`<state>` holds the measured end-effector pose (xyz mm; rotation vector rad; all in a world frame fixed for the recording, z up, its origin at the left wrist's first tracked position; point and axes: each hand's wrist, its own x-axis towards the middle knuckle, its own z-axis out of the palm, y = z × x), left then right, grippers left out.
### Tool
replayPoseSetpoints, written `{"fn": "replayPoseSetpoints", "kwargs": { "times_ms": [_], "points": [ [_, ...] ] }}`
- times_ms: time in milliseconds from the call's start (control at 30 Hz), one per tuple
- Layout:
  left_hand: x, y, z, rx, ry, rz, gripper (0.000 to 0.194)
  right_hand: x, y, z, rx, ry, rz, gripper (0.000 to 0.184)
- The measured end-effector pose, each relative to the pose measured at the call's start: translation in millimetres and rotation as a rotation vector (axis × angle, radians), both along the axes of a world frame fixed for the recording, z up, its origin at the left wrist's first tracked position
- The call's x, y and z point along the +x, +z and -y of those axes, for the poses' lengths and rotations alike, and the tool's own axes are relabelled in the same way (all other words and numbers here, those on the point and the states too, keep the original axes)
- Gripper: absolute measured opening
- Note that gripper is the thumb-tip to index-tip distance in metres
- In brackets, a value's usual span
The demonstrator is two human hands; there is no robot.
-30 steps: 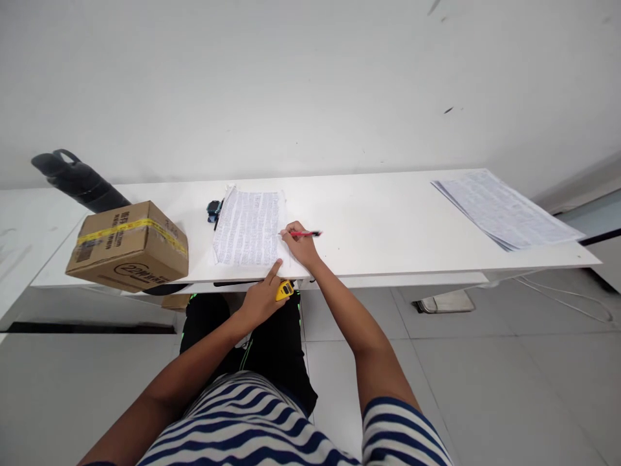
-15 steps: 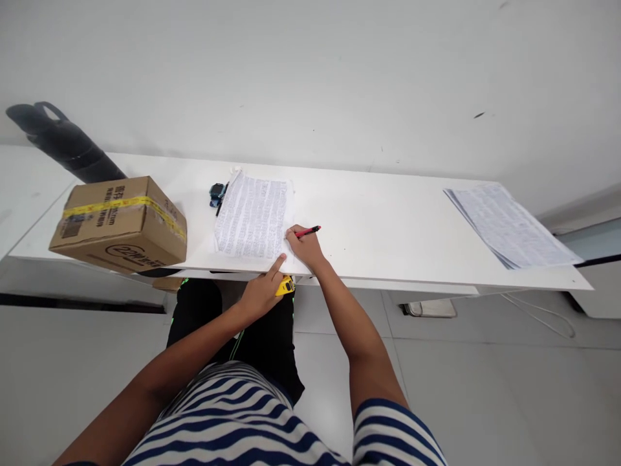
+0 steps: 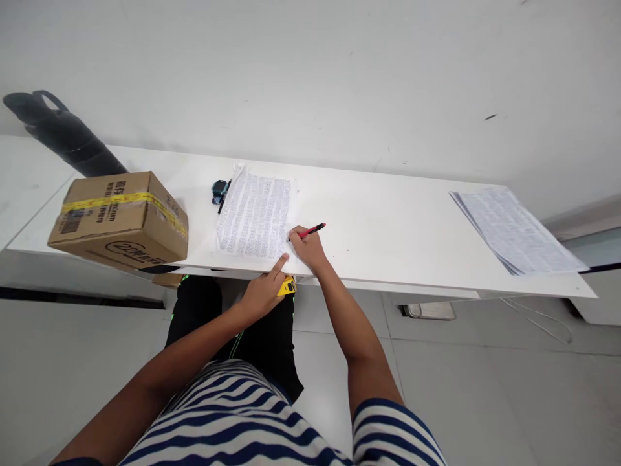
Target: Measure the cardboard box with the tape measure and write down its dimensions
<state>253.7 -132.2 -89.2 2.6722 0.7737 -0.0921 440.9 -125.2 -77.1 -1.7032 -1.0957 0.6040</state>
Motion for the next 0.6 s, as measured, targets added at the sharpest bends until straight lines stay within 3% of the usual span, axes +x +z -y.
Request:
{"fn": "replayPoseSetpoints", "kwargs": {
  "times_ms": [200, 600],
  "points": [
    [1.7, -0.5, 0.7, 0.061, -0.003, -0.048, 0.033, -0.4, 0.1, -0.1, 0.034, -0.016, 0.004, 0.018],
    [2.8, -0.1, 1.6, 0.008, 0.03, -0.043, 0.034, 0.3, 0.1, 0.1, 0.037, -0.035, 0.06, 0.02]
  ]
}}
